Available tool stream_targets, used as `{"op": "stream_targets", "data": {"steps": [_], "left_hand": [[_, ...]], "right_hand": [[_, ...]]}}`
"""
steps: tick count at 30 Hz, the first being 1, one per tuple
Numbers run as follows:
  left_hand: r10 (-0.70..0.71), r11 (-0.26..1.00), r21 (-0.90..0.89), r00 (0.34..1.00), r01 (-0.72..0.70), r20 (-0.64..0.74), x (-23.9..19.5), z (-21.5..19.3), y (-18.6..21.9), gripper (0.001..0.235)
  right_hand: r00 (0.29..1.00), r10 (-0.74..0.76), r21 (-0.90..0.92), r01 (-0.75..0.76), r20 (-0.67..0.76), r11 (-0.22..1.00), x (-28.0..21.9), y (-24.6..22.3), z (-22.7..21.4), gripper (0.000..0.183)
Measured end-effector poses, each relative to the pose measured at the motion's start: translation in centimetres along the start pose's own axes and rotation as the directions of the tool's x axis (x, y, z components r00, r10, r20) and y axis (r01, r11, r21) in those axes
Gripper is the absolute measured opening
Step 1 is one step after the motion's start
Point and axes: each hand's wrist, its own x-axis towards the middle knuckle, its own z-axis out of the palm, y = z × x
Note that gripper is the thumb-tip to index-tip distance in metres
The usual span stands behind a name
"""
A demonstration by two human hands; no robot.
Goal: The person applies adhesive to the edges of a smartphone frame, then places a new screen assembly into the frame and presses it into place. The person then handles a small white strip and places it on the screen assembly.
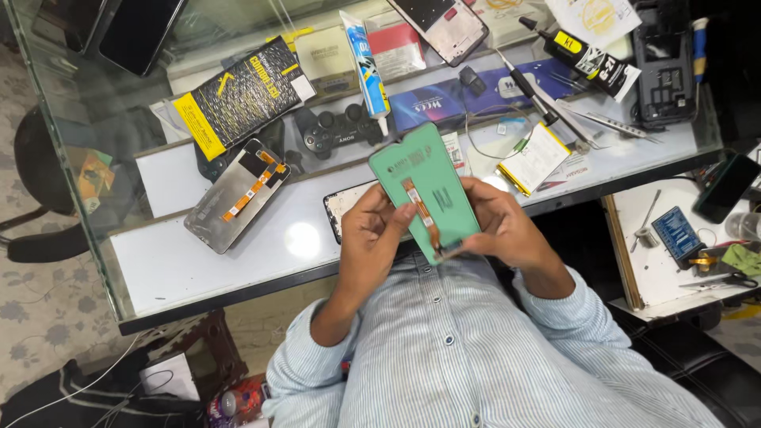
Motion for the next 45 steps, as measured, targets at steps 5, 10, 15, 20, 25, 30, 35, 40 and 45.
{"op": "stream_targets", "data": {"steps": [5, 10, 15, 20, 25, 30, 35, 40, 45], "left_hand": [[-0.041, 0.935, 0.352, 0.999, 0.042, -0.009, 0.0, 0.6, 0.4, 0.043], [0.105, 0.690, 0.723, 0.994, -0.040, -0.045, -0.8, -1.7, 2.8, 0.066], [0.174, 0.274, 0.953, 0.981, -0.128, 0.082, -2.0, -6.6, 3.9, 0.116], [0.089, 0.240, 0.956, 0.985, -0.167, 0.150, -2.4, -8.8, 2.1, 0.123], [0.046, 0.210, 0.968, 0.991, -0.135, 0.128, -1.9, -9.3, 1.7, 0.119], [0.028, 0.253, 0.956, 0.989, -0.146, 0.143, -2.2, -9.9, 1.6, 0.114], [0.022, 0.312, 0.940, 0.990, -0.138, 0.138, -2.3, -10.5, 1.5, 0.108], [0.101, 0.335, 0.924, 0.981, -0.188, 0.163, -2.1, -9.9, 2.2, 0.109], [0.192, 0.588, 0.778, 0.973, -0.219, 0.129, -1.6, -8.9, 2.6, 0.113]], "right_hand": [[0.974, 0.201, 0.615, -0.220, 0.101, 0.757, -1.2, 3.1, -0.3, 0.071], [0.974, 0.198, 0.755, -0.214, 0.114, 0.620, -1.8, 3.3, 1.2, 0.066], [0.993, 0.048, 0.815, -0.113, 0.104, 0.568, -1.8, 1.9, 0.0, 0.068], [0.997, 0.076, 0.818, -0.045, 0.001, 0.574, -1.8, 1.7, -0.8, 0.068], [0.999, -0.016, 0.832, -0.024, 0.039, 0.554, -1.0, 1.4, -0.7, 0.067], [0.999, -0.026, 0.830, -0.003, 0.021, 0.557, -1.6, 1.5, -0.7, 0.069], [0.997, -0.076, 0.852, 0.027, 0.016, 0.523, -1.8, 1.8, -0.9, 0.069], [0.995, -0.102, 0.890, 0.060, -0.015, 0.451, -1.9, 2.3, -1.5, 0.077], [0.989, -0.121, 0.839, 0.141, -0.090, 0.526, -2.7, 2.7, -3.4, 0.086]]}}
